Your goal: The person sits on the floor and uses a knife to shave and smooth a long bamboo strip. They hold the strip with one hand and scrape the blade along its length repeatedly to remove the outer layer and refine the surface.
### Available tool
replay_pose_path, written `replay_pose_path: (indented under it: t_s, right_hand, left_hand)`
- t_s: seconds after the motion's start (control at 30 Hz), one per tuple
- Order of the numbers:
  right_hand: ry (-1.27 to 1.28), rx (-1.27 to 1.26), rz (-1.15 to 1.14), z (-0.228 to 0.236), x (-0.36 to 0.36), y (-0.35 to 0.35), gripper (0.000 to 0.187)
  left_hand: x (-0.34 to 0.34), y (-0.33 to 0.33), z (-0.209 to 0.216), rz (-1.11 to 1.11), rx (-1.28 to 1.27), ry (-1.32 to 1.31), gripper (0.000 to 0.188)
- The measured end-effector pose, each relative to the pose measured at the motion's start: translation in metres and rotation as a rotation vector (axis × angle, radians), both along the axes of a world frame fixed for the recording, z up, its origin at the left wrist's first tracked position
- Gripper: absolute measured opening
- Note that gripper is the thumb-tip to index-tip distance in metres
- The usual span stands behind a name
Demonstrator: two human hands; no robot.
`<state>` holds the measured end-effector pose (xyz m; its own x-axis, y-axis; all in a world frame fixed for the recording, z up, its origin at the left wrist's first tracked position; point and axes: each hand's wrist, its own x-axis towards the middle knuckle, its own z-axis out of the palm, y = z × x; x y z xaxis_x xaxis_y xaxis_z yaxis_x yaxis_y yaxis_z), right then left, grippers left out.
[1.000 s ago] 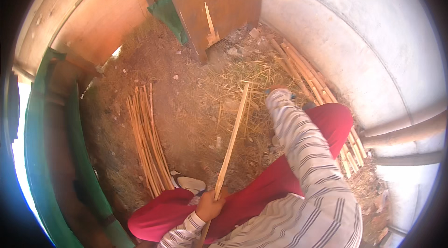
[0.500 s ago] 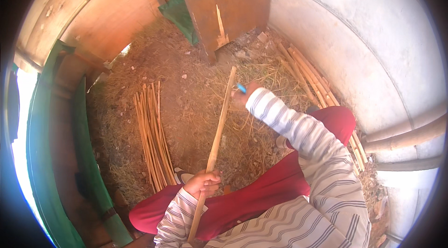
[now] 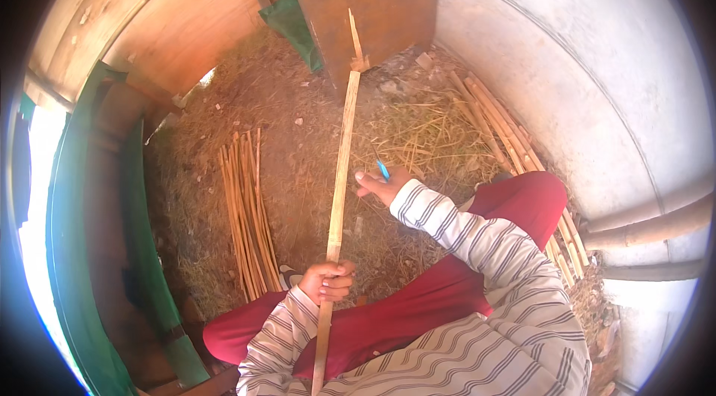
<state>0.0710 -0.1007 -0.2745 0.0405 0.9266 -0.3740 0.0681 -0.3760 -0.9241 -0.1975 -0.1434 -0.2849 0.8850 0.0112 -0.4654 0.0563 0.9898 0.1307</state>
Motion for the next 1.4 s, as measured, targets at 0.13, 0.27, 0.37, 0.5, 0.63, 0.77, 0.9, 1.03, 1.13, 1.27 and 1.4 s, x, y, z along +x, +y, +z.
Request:
replay_pose_path:
  t_s: [0.13,0.27,0.37,0.5,0.63,0.77,0.9,1.03,1.13,1.27,1.4]
  right_hand:
    - [0.124,0.105,-0.010,-0.008,-0.005,0.000,0.038]
    - [0.172,0.066,-0.112,-0.008,-0.010,0.000,0.030]
    - [0.146,0.021,-0.115,-0.009,-0.009,0.001,0.031]
    - [0.127,0.007,-0.123,-0.011,-0.009,0.002,0.032]
    - [0.093,-0.004,-0.107,-0.020,-0.007,0.004,0.032]
    - [0.061,-0.013,-0.114,-0.019,-0.009,0.003,0.029]
    - [0.059,0.004,-0.118,-0.023,-0.009,0.002,0.027]
    - [0.068,0.033,-0.103,-0.030,-0.006,0.002,0.026]
    - [0.078,0.016,-0.102,-0.030,-0.006,0.003,0.025]
    - [0.079,0.043,-0.106,-0.038,-0.004,0.004,0.028]
    - [0.096,0.015,-0.114,-0.027,-0.004,0.003,0.030]
  left_hand:
    - [0.006,-0.005,-0.006,-0.037,-0.003,-0.037,0.030]
    - [0.008,-0.010,-0.012,-0.023,-0.003,-0.047,0.028]
    - [0.009,-0.014,-0.013,0.045,-0.012,-0.072,0.025]
    - [0.009,-0.015,-0.014,0.091,-0.012,-0.133,0.023]
    - [0.009,-0.015,-0.016,0.103,0.014,-0.131,0.024]
    - [0.010,-0.016,-0.016,0.108,0.049,-0.101,0.024]
    - [0.010,-0.016,-0.014,0.110,0.077,-0.067,0.024]
    - [0.010,-0.017,-0.016,0.105,0.054,-0.072,0.024]
    - [0.010,-0.017,-0.015,0.108,0.078,-0.046,0.024]
    - [0.012,-0.017,-0.014,0.115,0.091,-0.027,0.024]
    - [0.017,-0.020,-0.002,0.062,0.396,0.170,0.026]
